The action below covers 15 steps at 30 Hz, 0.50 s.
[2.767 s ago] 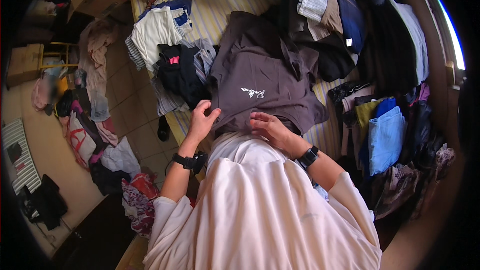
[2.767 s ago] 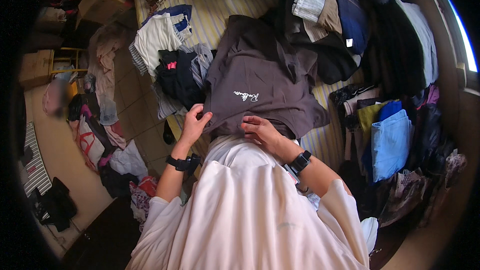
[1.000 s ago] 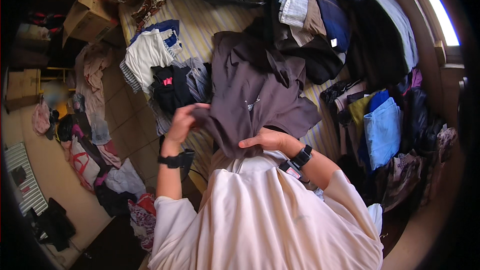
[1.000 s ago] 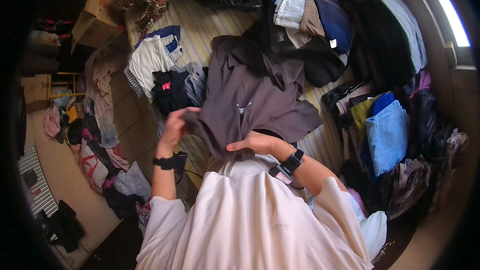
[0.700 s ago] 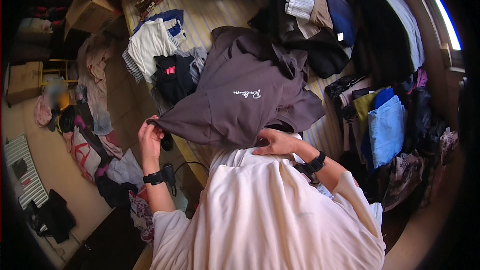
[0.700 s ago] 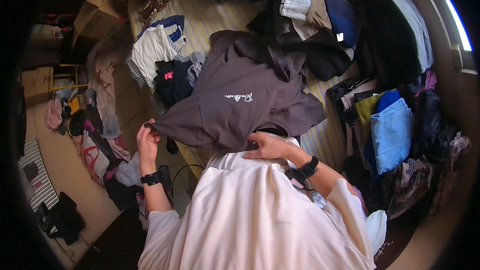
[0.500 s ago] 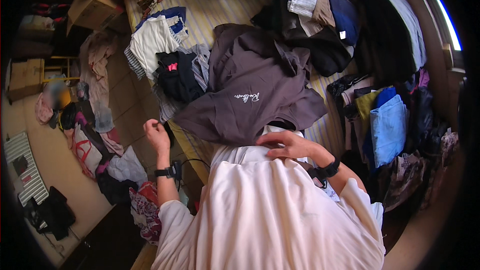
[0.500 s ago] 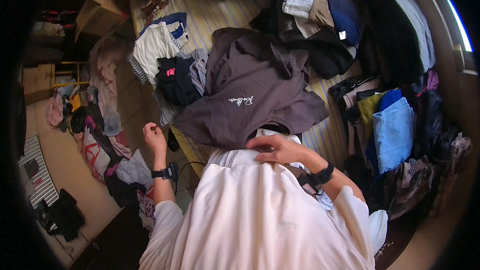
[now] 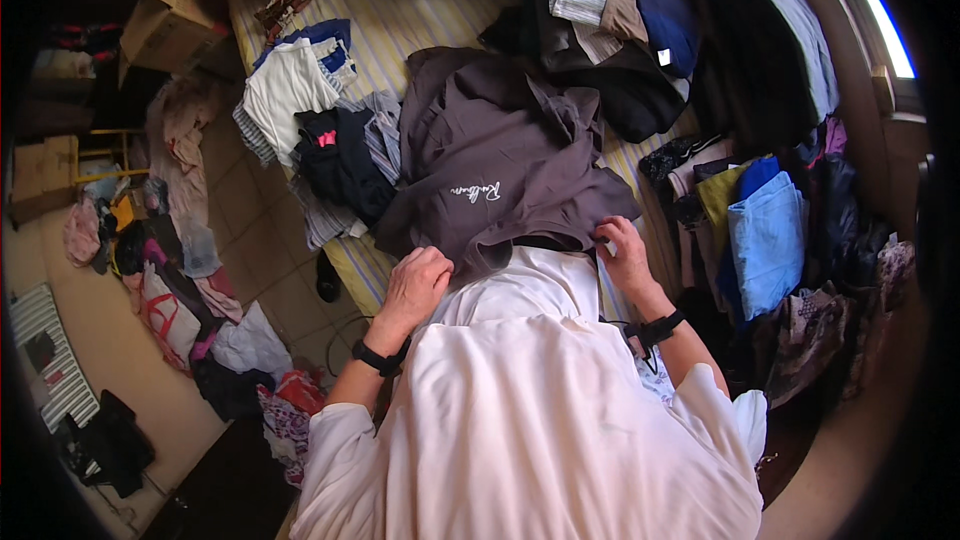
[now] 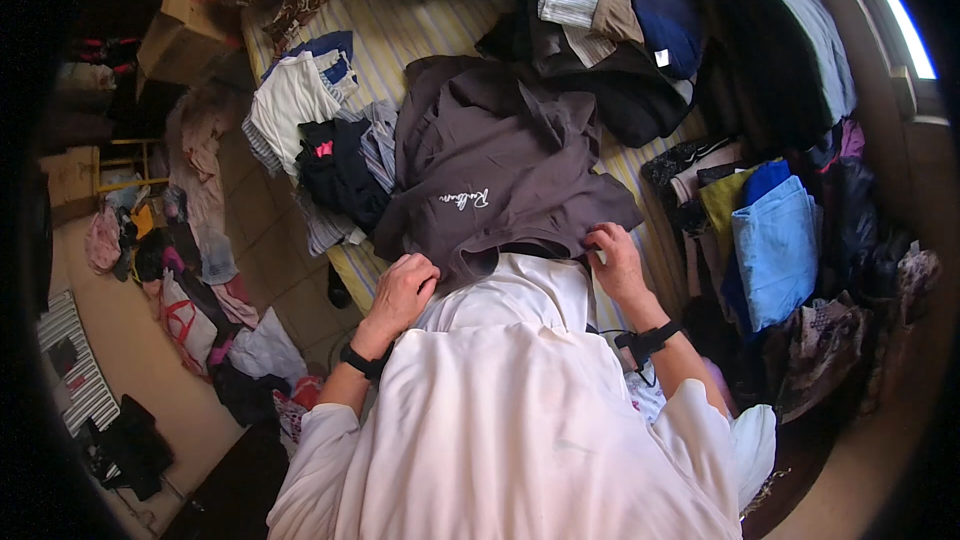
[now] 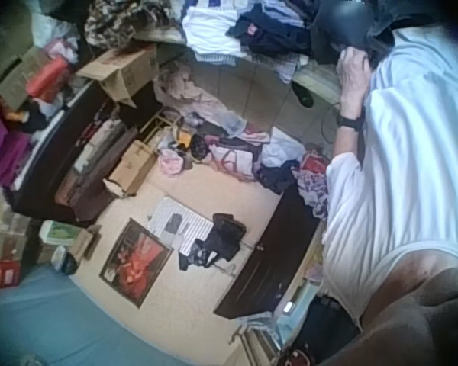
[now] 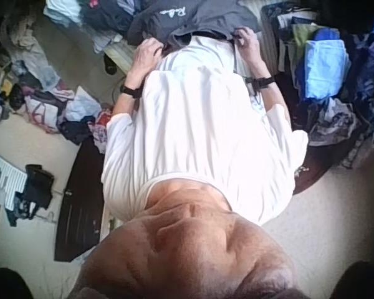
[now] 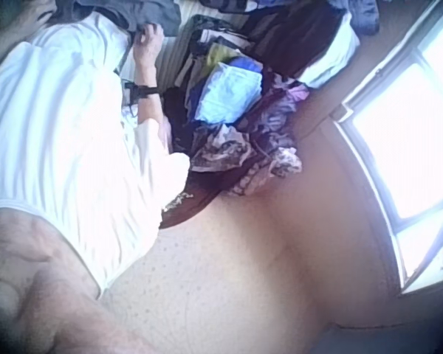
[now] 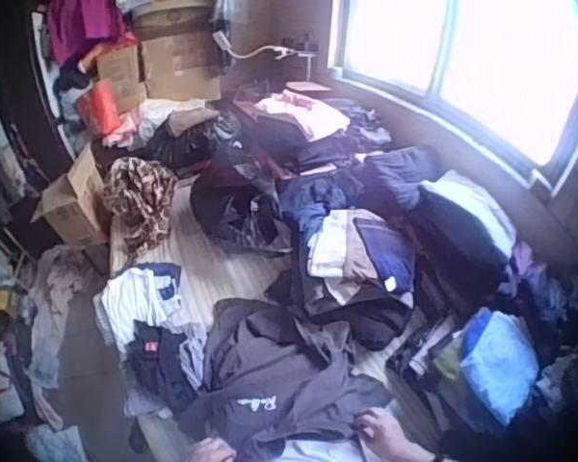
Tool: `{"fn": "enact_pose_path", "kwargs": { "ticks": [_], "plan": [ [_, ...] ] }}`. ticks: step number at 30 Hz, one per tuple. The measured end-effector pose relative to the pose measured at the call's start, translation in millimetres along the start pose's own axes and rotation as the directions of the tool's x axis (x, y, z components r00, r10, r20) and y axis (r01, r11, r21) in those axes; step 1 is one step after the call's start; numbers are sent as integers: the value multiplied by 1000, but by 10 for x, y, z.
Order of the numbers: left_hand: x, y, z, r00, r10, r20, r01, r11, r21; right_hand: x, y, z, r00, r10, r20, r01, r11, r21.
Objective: Folding various items of clothing, including shirts and pants, and organizing them on a bed.
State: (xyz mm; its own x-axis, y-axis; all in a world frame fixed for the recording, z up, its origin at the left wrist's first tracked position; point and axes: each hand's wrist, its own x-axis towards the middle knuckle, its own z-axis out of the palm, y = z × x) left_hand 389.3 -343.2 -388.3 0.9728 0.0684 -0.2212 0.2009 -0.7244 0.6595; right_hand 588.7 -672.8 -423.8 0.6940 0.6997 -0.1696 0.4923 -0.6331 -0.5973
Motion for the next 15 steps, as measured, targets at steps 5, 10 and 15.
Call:
{"fn": "enact_pose_path", "kwargs": {
  "ticks": [5, 10, 15],
  "plan": [
    [51, 257, -73, 980, -149, -132, 132, 983, -130, 71, 148, -32, 986, 145, -78, -91, 874, 478],
    [26, 104, 128, 1000, 8, 24, -8, 1000, 25, 186, 179, -87, 970, 227, -91, -165, 884, 438],
    [207, 6, -23, 925, -238, -297, 125, 927, -352, 422, 41, -403, 968, 85, -235, -26, 970, 243]
  ]
}}
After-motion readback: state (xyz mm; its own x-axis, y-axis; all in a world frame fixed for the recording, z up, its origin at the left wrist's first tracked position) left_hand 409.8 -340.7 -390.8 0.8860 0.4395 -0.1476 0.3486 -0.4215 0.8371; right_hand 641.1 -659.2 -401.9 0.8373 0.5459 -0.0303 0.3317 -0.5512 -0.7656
